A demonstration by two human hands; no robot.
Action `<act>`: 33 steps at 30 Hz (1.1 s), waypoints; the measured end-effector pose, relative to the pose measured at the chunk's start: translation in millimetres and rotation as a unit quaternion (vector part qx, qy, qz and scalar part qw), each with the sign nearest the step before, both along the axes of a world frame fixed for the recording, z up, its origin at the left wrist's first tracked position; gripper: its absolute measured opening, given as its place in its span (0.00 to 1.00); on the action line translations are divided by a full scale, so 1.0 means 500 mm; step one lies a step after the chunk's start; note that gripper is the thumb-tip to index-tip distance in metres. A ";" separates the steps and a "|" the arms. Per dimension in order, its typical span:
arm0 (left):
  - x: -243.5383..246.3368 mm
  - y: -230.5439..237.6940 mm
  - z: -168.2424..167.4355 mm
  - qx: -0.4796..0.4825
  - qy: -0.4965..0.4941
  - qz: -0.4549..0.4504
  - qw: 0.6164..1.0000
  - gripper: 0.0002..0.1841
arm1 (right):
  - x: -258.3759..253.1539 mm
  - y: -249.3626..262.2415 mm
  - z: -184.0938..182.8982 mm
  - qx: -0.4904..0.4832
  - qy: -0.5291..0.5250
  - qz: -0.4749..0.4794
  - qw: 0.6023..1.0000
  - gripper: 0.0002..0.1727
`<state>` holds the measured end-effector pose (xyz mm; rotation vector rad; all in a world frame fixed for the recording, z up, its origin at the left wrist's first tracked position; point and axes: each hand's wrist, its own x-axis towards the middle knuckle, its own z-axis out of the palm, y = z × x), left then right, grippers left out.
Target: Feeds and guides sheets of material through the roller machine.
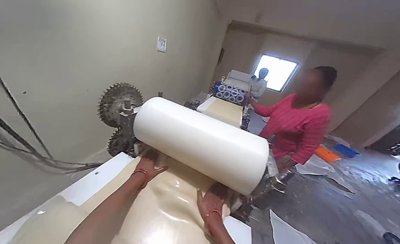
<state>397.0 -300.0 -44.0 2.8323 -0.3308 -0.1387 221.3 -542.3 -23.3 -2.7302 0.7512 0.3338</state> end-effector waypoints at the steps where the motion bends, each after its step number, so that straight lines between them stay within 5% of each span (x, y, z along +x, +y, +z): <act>1: 0.001 -0.002 -0.002 0.008 -0.007 -0.001 1.000 0.64 | -0.002 -0.005 0.002 0.009 -0.003 0.007 1.000 0.48; 7: 0.003 -0.014 -0.007 0.033 -0.030 0.028 0.999 0.57 | -0.028 -0.041 0.008 0.054 -0.036 0.058 0.996 0.53; 13: 0.007 -0.024 -0.006 0.015 -0.021 0.048 0.998 0.55 | -0.104 -0.159 0.023 0.010 -0.036 0.252 0.967 0.50; 23: -0.041 -0.085 0.024 -0.015 0.021 0.157 0.987 0.50 | -0.040 -0.095 0.041 -0.058 0.001 0.287 0.956 0.51; 29: -0.254 -0.134 0.054 -0.039 0.110 0.136 0.984 0.44 | -0.041 -0.107 0.052 -0.019 0.005 0.297 0.955 0.50; 33: -0.506 -0.175 0.048 0.076 0.136 0.136 0.978 0.52 | -0.070 -0.159 0.048 0.018 -0.004 0.364 0.931 0.43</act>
